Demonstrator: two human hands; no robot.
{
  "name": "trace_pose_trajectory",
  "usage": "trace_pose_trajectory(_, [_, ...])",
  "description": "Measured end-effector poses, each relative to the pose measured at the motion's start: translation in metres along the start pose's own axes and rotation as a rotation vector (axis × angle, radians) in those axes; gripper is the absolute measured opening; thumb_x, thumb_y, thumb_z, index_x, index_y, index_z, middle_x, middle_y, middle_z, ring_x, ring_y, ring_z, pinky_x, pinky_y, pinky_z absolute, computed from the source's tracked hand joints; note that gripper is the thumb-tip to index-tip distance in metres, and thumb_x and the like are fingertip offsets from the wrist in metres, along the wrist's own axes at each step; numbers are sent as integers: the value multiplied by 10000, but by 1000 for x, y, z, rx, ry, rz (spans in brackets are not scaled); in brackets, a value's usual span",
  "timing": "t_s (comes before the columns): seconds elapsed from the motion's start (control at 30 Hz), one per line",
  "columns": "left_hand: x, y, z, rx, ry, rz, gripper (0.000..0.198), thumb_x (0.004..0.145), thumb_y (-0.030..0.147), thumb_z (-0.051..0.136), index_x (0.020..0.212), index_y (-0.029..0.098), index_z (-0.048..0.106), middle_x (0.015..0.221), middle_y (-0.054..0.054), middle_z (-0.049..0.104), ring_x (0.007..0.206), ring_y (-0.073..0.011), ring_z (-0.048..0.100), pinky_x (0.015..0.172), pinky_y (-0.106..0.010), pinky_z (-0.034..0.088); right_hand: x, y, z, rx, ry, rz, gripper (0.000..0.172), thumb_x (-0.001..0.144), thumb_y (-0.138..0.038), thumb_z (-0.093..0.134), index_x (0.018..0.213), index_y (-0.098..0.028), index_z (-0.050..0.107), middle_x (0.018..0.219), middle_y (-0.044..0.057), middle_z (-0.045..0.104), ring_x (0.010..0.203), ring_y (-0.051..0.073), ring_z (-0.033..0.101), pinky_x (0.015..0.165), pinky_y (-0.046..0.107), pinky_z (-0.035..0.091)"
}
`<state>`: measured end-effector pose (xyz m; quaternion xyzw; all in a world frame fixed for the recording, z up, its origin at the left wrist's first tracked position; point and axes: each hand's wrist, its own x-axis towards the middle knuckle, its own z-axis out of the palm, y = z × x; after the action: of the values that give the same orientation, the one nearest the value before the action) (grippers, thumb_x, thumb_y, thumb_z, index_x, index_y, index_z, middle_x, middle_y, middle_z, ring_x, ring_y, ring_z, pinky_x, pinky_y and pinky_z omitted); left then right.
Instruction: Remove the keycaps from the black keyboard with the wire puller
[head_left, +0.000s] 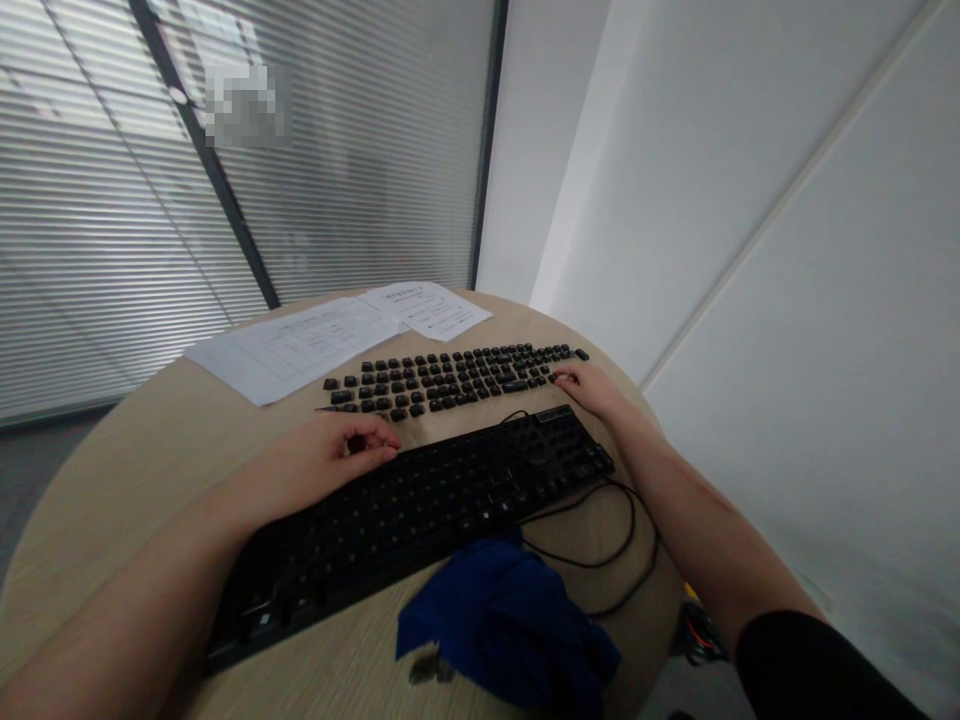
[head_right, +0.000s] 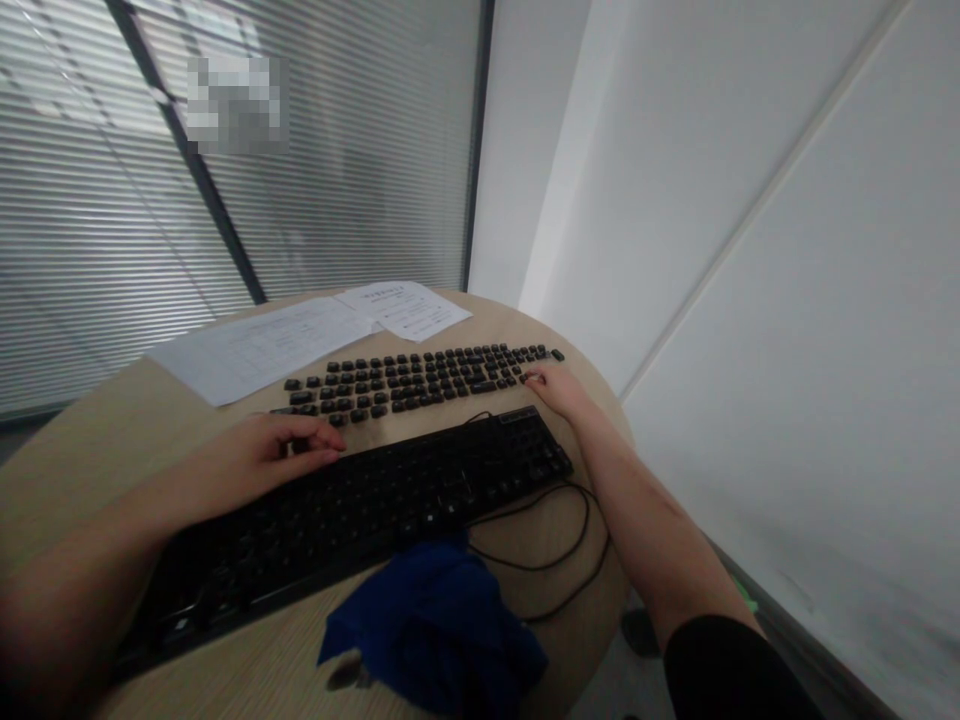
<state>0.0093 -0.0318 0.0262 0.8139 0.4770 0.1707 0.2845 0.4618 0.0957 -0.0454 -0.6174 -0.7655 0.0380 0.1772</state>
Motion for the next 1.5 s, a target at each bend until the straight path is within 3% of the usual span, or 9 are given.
trace_pose_trajectory(0.47, [2, -1, 1, 28, -17, 15, 326, 896, 495, 588, 969, 224, 754, 864, -37, 764, 788, -210, 690, 741, -334, 511, 3, 1, 10, 3, 50, -3, 287, 972, -292, 652, 1191, -189, 806, 972, 101, 814, 912, 258, 726, 862, 335, 533])
trace_pose_trajectory(0.67, [3, -5, 1, 12, -33, 1, 342, 897, 492, 577, 1000, 209, 740, 852, -40, 753, 783, -208, 682, 731, -331, 504, -3, -2, 7, 94, 170, 38, 265, 912, -344, 706, 1100, -203, 829, 896, 86, 810, 860, 258, 729, 839, 343, 549])
trace_pose_trajectory(0.8, [4, -6, -1, 9, -37, 1, 341, 890, 489, 557, 949, 200, 728, 807, -32, 722, 750, -195, 658, 706, -316, 490, -6, -7, -18, 207, 383, 86, 399, 1000, -424, 528, 1129, -159, 797, 1005, 134, 800, 927, 270, 730, 859, 374, 563])
trace_pose_trajectory(0.93, [4, -6, -1, 49, -41, -9, 324, 864, 494, 558, 824, 201, 692, 747, -17, 679, 709, -178, 621, 670, -294, 458, -16, -19, -61, 418, 571, 133, 727, 1071, -565, 155, 1192, -130, 725, 898, 118, 746, 677, 205, 691, 614, 325, 569])
trace_pose_trajectory(0.97, [5, -7, -1, 57, -43, -15, 326, 859, 497, 558, 804, 200, 681, 741, -16, 672, 705, -177, 616, 666, -292, 454, -22, -24, -71, 632, 604, 112, 734, 1058, -612, 180, 1133, -136, 733, 862, 104, 727, 638, 189, 675, 577, 309, 561])
trace_pose_trajectory(1.07, [5, -9, 0, 66, -43, -26, 342, 856, 515, 555, 777, 198, 658, 734, -17, 663, 707, -178, 612, 662, -287, 449, -52, -44, -89, 1002, 513, 35, 674, 1004, -720, 353, 919, -177, 742, 731, 49, 669, 622, 161, 657, 606, 282, 579])
trace_pose_trajectory(1.2, [5, -9, 0, 58, -52, -21, 350, 862, 523, 555, 775, 198, 651, 730, -15, 657, 702, -173, 601, 653, -279, 437, -105, -65, -83, 910, 289, 143, 645, 964, -773, 458, 906, -192, 732, 438, -51, 457, 420, 131, 515, 455, 239, 474])
trace_pose_trajectory(1.37, [7, -10, 0, 33, -43, -11, 329, 862, 505, 565, 774, 198, 643, 698, -3, 625, 666, -156, 570, 639, -272, 421, -145, -66, -62, 1123, 77, 313, 550, 803, -719, 736, 989, -208, 656, 580, -32, 625, 460, 138, 582, 452, 261, 532])
trace_pose_trajectory(1.5, [8, -13, 1, 52, -53, -11, 333, 857, 511, 579, 805, 193, 664, 727, -12, 657, 689, -162, 590, 654, -275, 430, -148, -63, -46, 1242, 150, 312, 526, 764, -592, 813, 1093, -229, 620, 660, -49, 635, 540, 142, 626, 492, 266, 573])
